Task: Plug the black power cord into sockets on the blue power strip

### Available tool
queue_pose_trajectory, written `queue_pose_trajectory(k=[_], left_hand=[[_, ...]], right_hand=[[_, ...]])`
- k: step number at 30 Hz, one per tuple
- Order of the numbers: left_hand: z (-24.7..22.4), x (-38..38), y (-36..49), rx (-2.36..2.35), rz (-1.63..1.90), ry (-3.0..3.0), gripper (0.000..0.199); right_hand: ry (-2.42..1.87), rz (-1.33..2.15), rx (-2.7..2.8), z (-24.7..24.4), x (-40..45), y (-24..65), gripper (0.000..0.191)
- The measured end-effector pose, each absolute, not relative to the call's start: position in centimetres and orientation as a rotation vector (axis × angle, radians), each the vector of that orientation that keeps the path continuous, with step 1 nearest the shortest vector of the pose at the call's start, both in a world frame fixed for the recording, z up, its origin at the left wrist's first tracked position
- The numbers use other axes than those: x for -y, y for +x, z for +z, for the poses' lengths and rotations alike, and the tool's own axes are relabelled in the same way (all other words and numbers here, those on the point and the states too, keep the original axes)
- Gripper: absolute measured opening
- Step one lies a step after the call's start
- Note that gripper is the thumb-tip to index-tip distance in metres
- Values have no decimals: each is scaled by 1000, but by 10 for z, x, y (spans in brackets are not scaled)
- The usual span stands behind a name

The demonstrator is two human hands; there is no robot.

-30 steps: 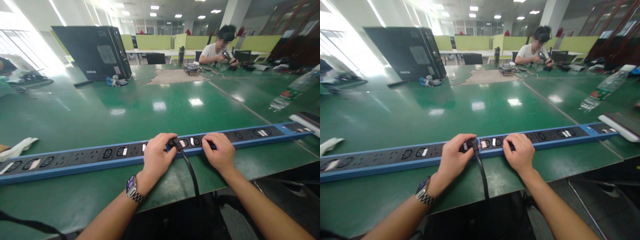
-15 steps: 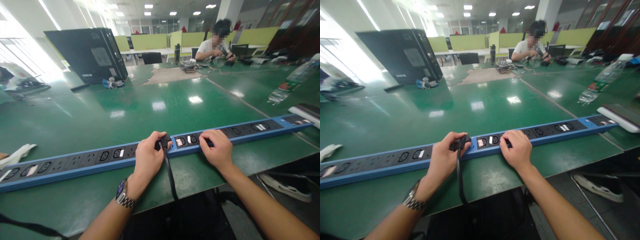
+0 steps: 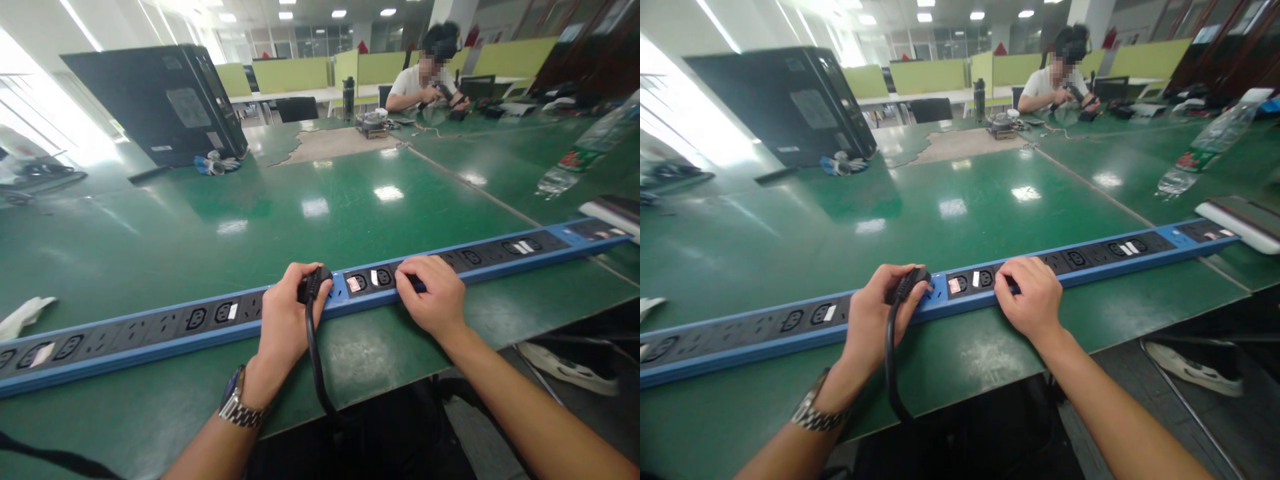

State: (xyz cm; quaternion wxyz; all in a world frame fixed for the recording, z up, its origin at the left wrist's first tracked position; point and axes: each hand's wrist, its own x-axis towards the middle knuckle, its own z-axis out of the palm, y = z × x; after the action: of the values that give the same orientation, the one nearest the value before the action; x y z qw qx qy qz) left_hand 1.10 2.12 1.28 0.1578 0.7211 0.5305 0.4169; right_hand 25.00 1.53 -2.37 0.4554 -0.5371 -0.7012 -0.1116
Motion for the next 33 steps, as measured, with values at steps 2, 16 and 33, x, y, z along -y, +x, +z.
queue_pose_trajectory(k=[2, 16, 33], left_hand=[[14, -21, 11, -1527, 1213, 2079, 23], [14, -19, 18, -1380, 1123, 2408, 17], [73, -24, 79, -975, 1426, 2297, 56]], right_hand=[[-1327, -274, 1726, -24, -15, 250, 8], [-1374, -249, 1727, -22, -14, 250, 10], [-1358, 759, 1751, 85, -7, 259, 42]])
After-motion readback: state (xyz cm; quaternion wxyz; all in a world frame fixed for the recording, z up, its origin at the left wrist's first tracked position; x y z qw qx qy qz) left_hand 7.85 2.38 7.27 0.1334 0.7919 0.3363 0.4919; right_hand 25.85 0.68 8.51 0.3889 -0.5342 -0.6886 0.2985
